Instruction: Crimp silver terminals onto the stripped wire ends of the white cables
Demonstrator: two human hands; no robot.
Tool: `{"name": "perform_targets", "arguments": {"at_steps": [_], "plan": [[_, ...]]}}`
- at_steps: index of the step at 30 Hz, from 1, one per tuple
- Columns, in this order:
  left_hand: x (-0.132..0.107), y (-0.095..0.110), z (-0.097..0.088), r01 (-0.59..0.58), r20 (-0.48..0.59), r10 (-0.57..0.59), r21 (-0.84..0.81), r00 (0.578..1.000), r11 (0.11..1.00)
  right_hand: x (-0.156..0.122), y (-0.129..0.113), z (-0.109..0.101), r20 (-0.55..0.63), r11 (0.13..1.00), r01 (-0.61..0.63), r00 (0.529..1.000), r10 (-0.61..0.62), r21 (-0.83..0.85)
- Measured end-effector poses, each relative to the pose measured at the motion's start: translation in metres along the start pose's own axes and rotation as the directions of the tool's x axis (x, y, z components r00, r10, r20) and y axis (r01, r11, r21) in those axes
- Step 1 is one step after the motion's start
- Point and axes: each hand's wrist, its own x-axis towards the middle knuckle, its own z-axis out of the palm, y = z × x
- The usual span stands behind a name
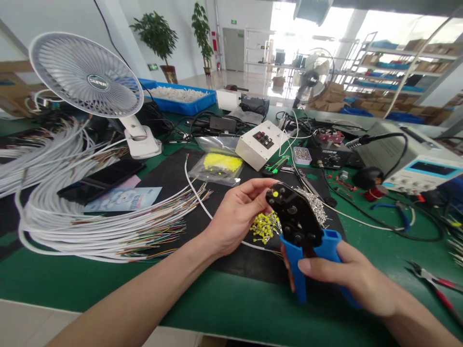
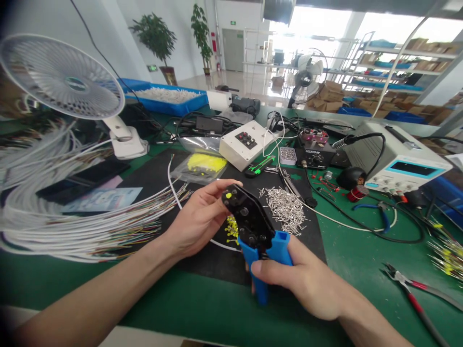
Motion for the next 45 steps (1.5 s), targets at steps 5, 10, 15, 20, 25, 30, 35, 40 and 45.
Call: {"name": "perform_targets", "arguments": {"at_steps": [5, 10, 15, 20, 25, 30, 35, 40, 45], "plan": [[0.004, 0.005, 0.0, -0.057, -0.052, 0.064, 0.131, 0.997, 0.99, -0.003, -0.014, -0.034, -0.199, 0.437, 0.069, 0.818, -0.539, -0.897], [0.004, 0.004, -0.002, -0.134, -0.055, 0.155, 0.271, 0.986, 0.953, 0.003, -0.017, -0.046, -0.066, -0.034, -0.121, 0.735, -0.675, -0.992], [0.004, 0.003, -0.004, -0.224, 0.005, 0.245, 0.426, 0.97, 0.877, 0.004, -0.016, -0.044, -0.031, -0.133, -0.166, 0.728, -0.684, -0.977], [0.007, 0.016, -0.009, -0.315, 0.183, 0.257, 0.604, 0.949, 0.732, 0.005, -0.016, -0.043, -0.017, -0.162, -0.169, 0.74, -0.672, -0.972], [0.013, 0.026, -0.016, -0.352, 0.295, 0.199, 0.68, 0.935, 0.644, 0.007, -0.015, -0.043, 0.002, -0.187, -0.163, 0.748, -0.664, -0.969], [0.013, 0.022, -0.017, -0.379, 0.327, 0.199, 0.708, 0.924, 0.596, 0.009, -0.013, -0.043, 0.003, -0.201, -0.175, 0.747, -0.665, -0.964], [0.014, 0.023, -0.019, -0.404, 0.338, 0.22, 0.762, 0.915, 0.506, 0.01, -0.013, -0.046, 0.004, -0.185, -0.175, 0.715, -0.699, -0.967], [0.018, 0.026, -0.025, -0.532, 0.486, 0.216, 0.788, 0.846, 0.31, 0.012, -0.012, -0.048, 0.014, -0.206, -0.168, 0.742, -0.671, -0.964], [0.019, 0.026, -0.027, -0.594, 0.568, 0.18, 0.789, 0.803, 0.157, 0.012, -0.009, -0.05, 0.057, -0.239, -0.125, 0.772, -0.633, -0.963]]}}
